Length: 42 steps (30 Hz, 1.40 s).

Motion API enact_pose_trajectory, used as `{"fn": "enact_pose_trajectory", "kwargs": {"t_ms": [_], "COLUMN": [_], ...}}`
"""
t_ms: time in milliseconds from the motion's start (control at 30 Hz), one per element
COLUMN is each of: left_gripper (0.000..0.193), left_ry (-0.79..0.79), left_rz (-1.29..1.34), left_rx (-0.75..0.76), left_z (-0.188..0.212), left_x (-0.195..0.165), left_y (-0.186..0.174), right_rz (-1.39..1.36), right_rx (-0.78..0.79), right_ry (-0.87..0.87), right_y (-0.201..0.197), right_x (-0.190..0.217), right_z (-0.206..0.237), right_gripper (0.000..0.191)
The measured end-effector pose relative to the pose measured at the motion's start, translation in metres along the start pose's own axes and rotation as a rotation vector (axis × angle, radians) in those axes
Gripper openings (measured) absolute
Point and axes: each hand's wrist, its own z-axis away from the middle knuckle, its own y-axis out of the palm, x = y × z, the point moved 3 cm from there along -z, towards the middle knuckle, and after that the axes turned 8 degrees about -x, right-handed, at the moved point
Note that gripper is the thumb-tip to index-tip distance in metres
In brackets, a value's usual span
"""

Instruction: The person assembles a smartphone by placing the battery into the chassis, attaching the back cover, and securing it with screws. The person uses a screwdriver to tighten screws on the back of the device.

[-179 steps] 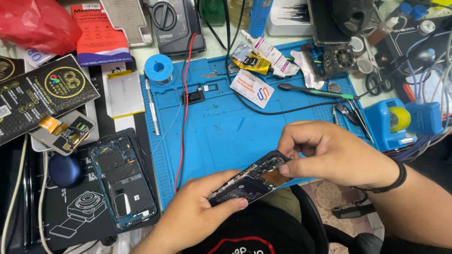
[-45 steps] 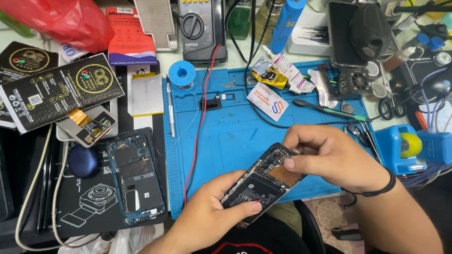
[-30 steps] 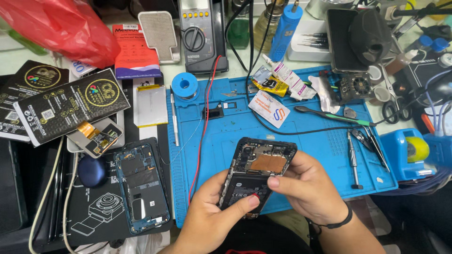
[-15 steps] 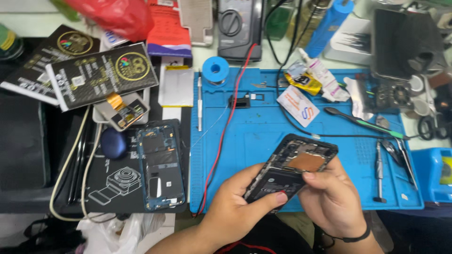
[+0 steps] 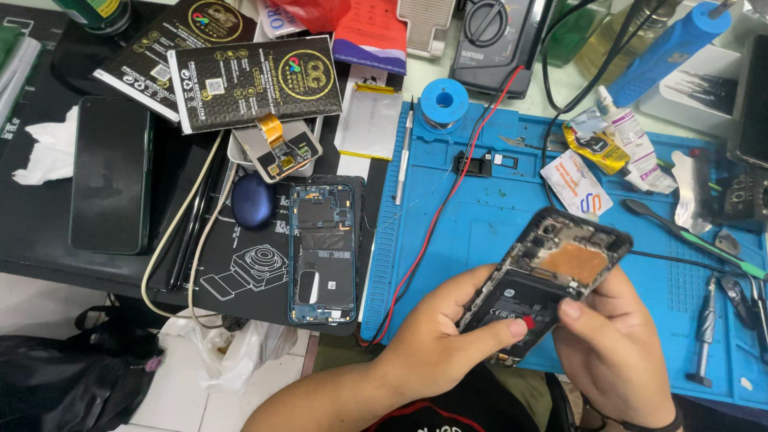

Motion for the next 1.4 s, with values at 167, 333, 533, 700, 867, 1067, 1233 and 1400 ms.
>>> {"fn": "enact_pose_trajectory", "kwargs": {"t_ms": [167, 333, 533, 700, 867, 1067, 1233, 1400], "left_gripper": [0.059, 0.060, 0.058, 0.061, 0.049, 0.026, 0.012, 0.013], "left_ry": [0.075, 0.182, 0.107, -0.202, -0.212, -0.117, 0.015, 0.103], "left_rz": [-0.130, -0.905, -1.219, -1.459, -1.100, -0.582, -0.354, -0.306], "left_rx": [0.020, -0.158, -0.859, -0.935, -0.860, -0.903, -0.820, -0.749], "left_z": [0.002, 0.035, 0.062, 0.068, 0.070, 0.079, 0.076, 0.071], "left_x": [-0.018, -0.056, -0.112, -0.119, -0.113, -0.112, -0.102, -0.099], "left_y": [-0.004, -0.045, -0.118, -0.139, -0.170, -0.195, -0.182, -0.161], "right_rz": [0.168, -0.030, -0.116, -0.138, -0.137, -0.149, -0.132, -0.088], "right_rx": [-0.059, -0.096, -0.229, -0.171, -0.178, -0.169, -0.186, -0.201], "right_ry": [0.077, 0.211, 0.241, 0.294, 0.294, 0.279, 0.275, 0.260], "right_y": [0.011, 0.007, -0.003, 0.004, 0.008, 0.004, 0.002, 0.004], "right_x": [-0.016, -0.022, -0.029, -0.033, -0.031, -0.031, -0.032, -0.029], "right_z": [0.003, -0.002, -0.012, -0.014, -0.015, -0.013, -0.014, -0.014], "right_gripper": [0.051, 0.045, 0.041, 0.036, 0.034, 0.032, 0.032, 0.035]}}
